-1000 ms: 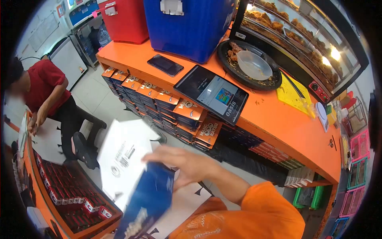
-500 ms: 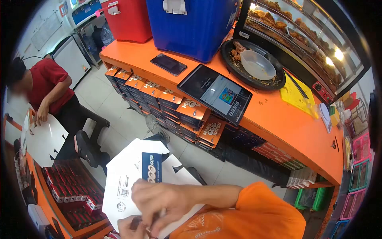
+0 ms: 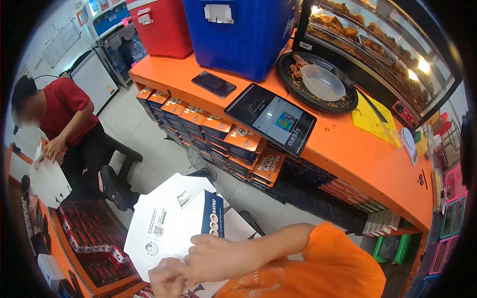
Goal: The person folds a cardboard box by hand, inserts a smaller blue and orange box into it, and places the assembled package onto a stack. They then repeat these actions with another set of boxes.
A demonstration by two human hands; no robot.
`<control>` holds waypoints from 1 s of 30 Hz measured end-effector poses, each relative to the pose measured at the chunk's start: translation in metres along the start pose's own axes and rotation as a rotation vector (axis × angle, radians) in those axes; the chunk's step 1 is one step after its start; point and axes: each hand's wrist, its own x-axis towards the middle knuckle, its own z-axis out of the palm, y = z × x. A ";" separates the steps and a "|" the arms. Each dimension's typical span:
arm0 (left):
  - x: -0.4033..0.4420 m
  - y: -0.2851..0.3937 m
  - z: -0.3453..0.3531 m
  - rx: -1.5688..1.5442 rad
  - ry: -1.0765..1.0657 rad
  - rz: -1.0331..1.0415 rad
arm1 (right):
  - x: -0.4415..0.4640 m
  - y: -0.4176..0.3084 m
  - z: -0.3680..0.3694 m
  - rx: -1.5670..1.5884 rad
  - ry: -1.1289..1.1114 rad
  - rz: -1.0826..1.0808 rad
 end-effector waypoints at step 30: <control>0.026 0.062 0.035 -0.692 0.926 0.048 | 0.009 0.008 0.031 -0.134 0.740 -0.391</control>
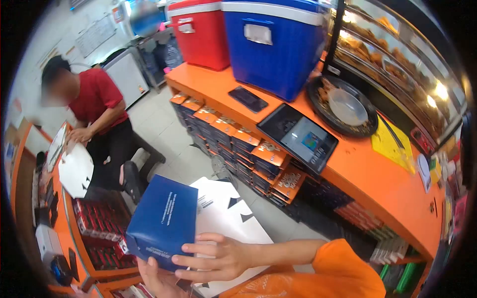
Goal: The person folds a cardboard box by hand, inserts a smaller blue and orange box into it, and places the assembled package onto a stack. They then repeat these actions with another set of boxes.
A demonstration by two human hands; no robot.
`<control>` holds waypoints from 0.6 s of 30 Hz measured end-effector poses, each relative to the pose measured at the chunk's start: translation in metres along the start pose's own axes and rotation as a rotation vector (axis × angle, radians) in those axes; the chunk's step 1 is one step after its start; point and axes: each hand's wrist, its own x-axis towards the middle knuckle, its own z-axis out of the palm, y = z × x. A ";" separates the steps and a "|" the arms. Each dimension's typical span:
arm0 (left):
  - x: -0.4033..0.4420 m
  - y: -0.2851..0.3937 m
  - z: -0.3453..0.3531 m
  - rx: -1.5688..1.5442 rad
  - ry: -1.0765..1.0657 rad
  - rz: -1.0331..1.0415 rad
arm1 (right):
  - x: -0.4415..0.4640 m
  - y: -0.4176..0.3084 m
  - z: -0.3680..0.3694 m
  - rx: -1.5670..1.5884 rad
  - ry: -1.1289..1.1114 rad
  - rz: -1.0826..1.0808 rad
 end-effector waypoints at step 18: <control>0.019 -0.054 -0.010 -0.134 -0.538 -0.325 | 0.024 0.016 -0.042 0.092 -0.477 0.564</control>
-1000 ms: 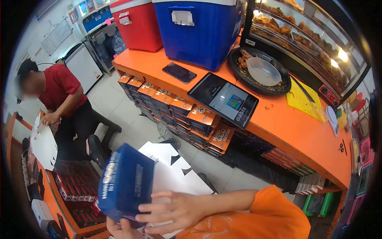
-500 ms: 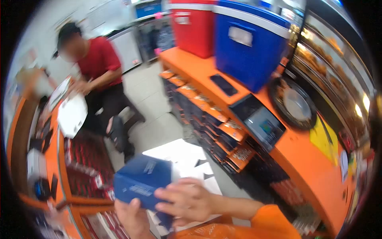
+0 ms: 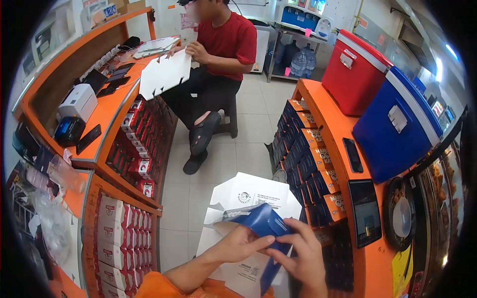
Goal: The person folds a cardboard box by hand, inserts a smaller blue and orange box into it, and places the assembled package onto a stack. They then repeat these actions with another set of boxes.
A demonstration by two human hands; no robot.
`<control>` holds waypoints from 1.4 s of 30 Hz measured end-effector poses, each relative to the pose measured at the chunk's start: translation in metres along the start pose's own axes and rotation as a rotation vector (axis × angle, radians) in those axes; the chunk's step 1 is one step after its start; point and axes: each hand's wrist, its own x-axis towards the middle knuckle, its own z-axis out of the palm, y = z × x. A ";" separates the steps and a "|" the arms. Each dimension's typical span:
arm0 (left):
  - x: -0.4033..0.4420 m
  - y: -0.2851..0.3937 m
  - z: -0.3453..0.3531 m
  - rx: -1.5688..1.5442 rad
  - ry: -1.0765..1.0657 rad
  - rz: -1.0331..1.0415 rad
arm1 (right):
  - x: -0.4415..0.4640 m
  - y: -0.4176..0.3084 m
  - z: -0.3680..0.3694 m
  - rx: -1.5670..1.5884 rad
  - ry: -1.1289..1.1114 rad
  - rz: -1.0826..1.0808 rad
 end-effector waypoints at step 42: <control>-0.010 0.025 0.017 0.174 0.016 -0.011 | -0.020 0.026 0.050 0.611 0.438 0.204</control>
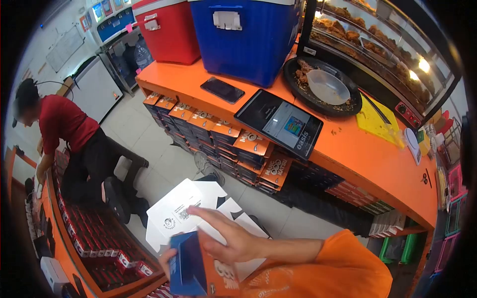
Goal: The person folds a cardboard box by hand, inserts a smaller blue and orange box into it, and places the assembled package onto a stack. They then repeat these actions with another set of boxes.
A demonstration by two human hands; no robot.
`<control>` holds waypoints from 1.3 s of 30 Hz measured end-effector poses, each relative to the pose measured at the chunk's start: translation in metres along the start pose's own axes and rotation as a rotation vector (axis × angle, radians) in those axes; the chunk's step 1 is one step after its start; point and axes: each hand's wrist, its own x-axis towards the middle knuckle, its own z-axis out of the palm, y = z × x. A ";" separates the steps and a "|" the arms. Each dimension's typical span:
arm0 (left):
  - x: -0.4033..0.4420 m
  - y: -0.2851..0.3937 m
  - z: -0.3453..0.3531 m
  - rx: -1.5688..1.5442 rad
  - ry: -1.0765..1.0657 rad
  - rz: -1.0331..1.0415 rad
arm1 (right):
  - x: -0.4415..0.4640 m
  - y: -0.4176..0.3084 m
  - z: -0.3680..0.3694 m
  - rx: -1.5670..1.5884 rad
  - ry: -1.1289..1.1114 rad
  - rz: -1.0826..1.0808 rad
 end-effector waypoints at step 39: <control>-0.016 -0.023 -0.091 -0.239 0.168 0.051 | -0.019 0.040 -0.032 0.651 -0.348 0.522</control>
